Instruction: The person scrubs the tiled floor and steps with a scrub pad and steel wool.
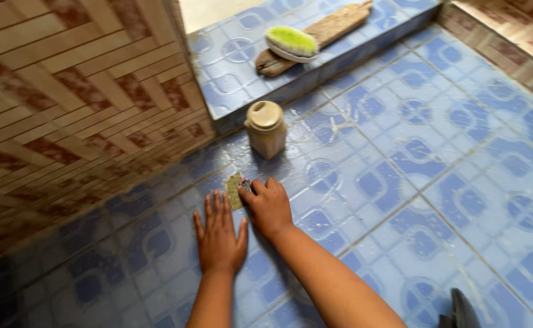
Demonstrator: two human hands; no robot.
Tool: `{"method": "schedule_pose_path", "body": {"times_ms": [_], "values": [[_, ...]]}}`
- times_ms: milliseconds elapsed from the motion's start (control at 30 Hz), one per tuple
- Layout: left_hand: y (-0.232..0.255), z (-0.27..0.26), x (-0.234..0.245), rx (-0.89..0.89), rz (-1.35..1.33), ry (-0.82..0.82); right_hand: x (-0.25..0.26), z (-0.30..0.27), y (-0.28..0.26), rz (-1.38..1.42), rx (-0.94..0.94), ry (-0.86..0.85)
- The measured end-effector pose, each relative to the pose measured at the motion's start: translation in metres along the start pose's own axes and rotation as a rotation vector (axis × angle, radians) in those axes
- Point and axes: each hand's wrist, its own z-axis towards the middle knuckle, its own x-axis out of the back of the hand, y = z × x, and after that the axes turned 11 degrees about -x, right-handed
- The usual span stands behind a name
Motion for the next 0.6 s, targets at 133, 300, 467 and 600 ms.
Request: {"method": "schedule_pose_path", "body": {"times_ms": [133, 300, 467, 600], "values": [[0.001, 0.003, 0.006, 0.058, 0.005, -0.041, -0.010, 0.011, -0.003, -0.004, 0.122, -0.003], [-0.011, 0.019, 0.004, 0.087, -0.003, -0.041, -0.035, 0.046, 0.001, -0.072, 0.120, 0.003], [-0.015, 0.028, 0.000, 0.141, 0.009, -0.004, -0.056, 0.077, -0.003, -0.118, 0.065, 0.009], [-0.017, 0.032, 0.001, 0.149, -0.004, -0.022, -0.050, 0.070, -0.001, -0.139, 0.063, -0.056]]}}
